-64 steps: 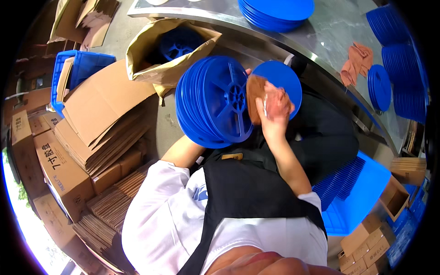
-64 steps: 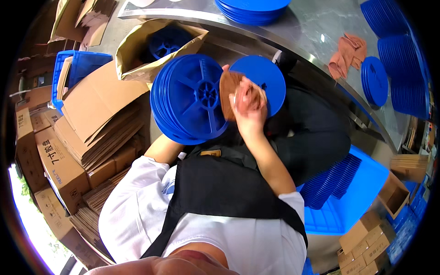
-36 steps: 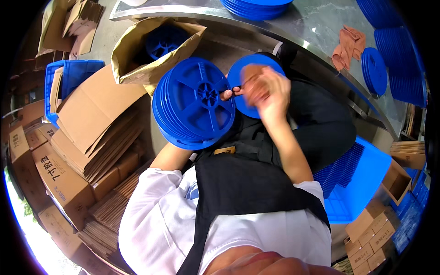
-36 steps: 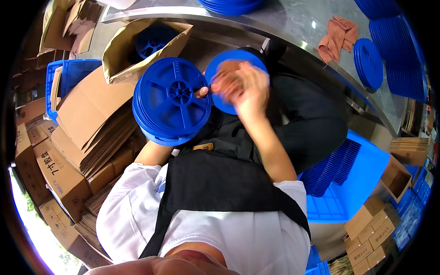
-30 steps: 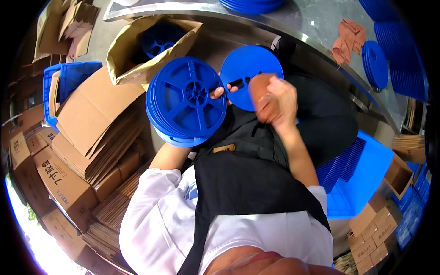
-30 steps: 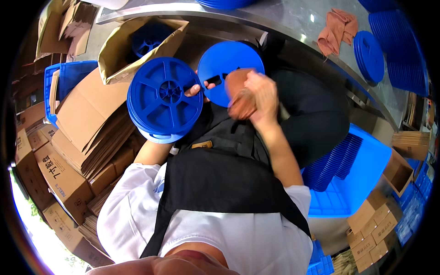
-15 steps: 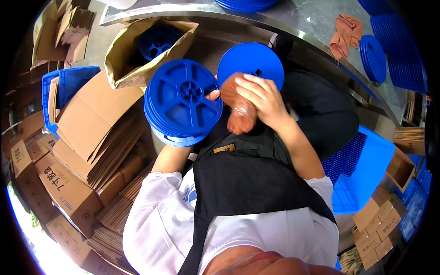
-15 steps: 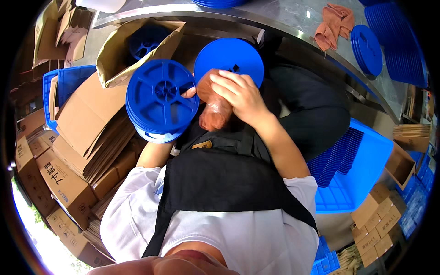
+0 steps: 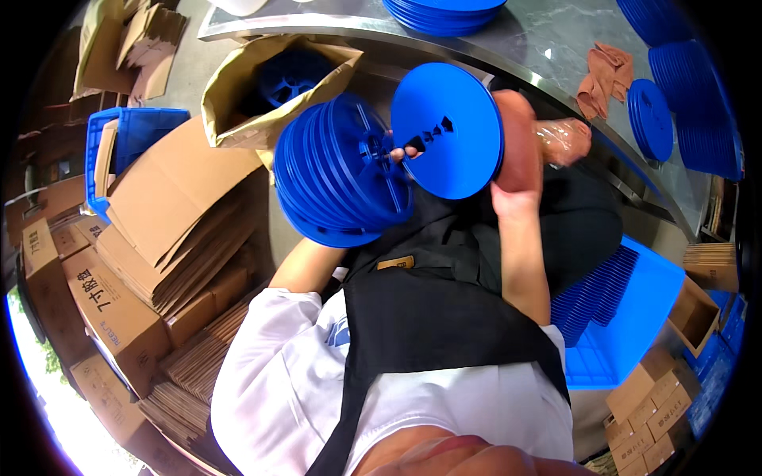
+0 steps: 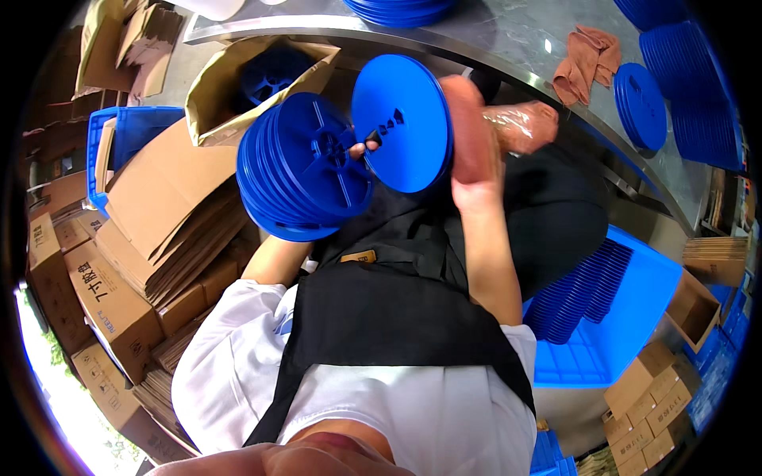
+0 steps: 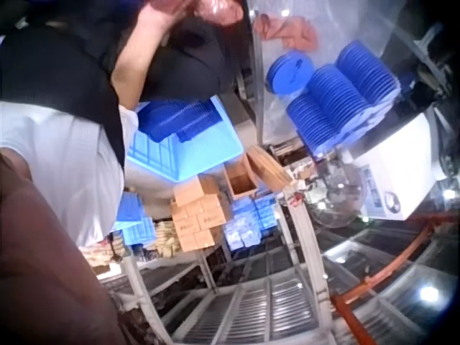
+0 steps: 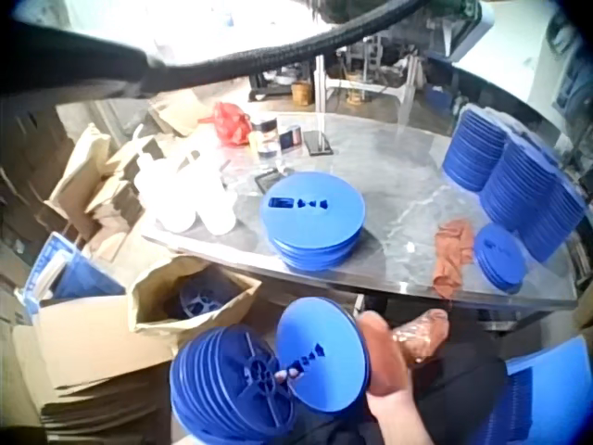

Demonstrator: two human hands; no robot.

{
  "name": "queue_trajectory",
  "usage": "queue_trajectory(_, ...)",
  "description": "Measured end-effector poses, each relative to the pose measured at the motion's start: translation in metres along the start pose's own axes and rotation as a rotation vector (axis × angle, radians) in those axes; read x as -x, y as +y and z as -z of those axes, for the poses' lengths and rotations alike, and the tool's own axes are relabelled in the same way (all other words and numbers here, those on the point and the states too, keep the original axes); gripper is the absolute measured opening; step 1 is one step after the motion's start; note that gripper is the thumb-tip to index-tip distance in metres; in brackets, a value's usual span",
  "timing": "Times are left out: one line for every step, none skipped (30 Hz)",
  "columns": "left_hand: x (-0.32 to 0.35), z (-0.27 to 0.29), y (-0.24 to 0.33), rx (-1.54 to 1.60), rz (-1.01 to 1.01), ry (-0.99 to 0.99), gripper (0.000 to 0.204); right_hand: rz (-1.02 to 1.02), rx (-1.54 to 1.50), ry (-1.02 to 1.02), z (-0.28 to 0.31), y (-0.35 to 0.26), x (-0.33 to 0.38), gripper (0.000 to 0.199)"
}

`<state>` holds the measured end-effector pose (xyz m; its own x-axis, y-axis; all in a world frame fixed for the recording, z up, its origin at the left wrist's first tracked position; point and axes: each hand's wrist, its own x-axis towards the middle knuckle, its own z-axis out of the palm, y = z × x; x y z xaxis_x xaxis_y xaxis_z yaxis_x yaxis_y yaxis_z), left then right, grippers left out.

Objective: The person takes blue plastic reels from a bin, wipes each one with a cloth, and stacks the cleaned reels on a table.

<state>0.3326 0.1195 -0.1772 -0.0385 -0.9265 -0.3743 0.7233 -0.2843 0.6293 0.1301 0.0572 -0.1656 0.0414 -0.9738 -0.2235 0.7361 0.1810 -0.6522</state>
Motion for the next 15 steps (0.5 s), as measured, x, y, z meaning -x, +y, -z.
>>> queue_trajectory(-0.003, -0.003, -0.003, -0.014, -0.003, -0.014, 0.041, 0.007, 0.054, -0.023, 0.001, 0.013, -0.004, 0.041)
queue_trajectory(-0.006, -0.005, -0.003, -0.020, -0.004, -0.027, 0.040, -0.099, 0.217, 0.034, -0.001, 0.026, -0.008, 0.038)
queue_trajectory(-0.009, -0.009, -0.004, -0.033, -0.002, -0.038, 0.039, -0.060, 0.350, 0.000, -0.001, 0.042, -0.007, 0.037)
queue_trajectory(-0.010, -0.010, -0.005, -0.048, -0.004, -0.049, 0.039, -0.021, 0.483, -0.033, -0.007, 0.057, -0.004, 0.037)
queue_trajectory(-0.010, -0.011, -0.005, -0.065, -0.004, -0.060, 0.038, 0.125, 0.612, -0.028, -0.011, 0.066, 0.011, 0.038)
queue_trajectory(-0.011, -0.010, -0.005, -0.075, -0.001, -0.065, 0.038, 0.279, 0.820, -0.130, -0.006, 0.061, 0.022, 0.040)
queue_trajectory(-0.012, -0.011, -0.006, -0.078, 0.002, -0.074, 0.037, 0.431, 1.022, -0.234, -0.008, 0.051, 0.033, 0.042)
queue_trajectory(-0.012, -0.011, -0.004, -0.085, -0.001, -0.083, 0.036, 0.516, 0.997, -0.429, -0.015, 0.044, 0.042, 0.046)
queue_trajectory(-0.013, -0.003, -0.006, -0.092, -0.001, -0.068, 0.036, 0.577, 1.058, -0.564, -0.042, 0.028, 0.047, 0.043)
queue_trajectory(-0.014, -0.003, -0.006, -0.098, 0.004, -0.077, 0.035, 0.651, 1.030, -0.658, -0.056, 0.021, 0.042, 0.041)
queue_trajectory(-0.012, -0.001, -0.004, -0.103, -0.001, -0.069, 0.035, 0.727, 0.996, -0.759, -0.068, 0.019, 0.031, 0.040)
queue_trajectory(-0.011, 0.000, -0.003, -0.105, -0.003, -0.078, 0.034, 0.770, 0.911, -0.757, -0.082, 0.022, 0.020, 0.036)
queue_trajectory(-0.012, -0.003, -0.001, -0.117, -0.005, -0.087, 0.034, 0.829, 0.929, -0.758, -0.087, 0.019, 0.003, 0.036)
queue_trajectory(-0.012, -0.004, 0.000, -0.127, -0.006, -0.091, 0.033, 0.602, 0.834, -0.588, -0.088, 0.020, -0.004, 0.036)
queue_trajectory(-0.015, -0.006, 0.000, -0.137, -0.004, -0.097, 0.033, 0.383, 0.726, -0.418, -0.085, 0.025, -0.010, 0.035)
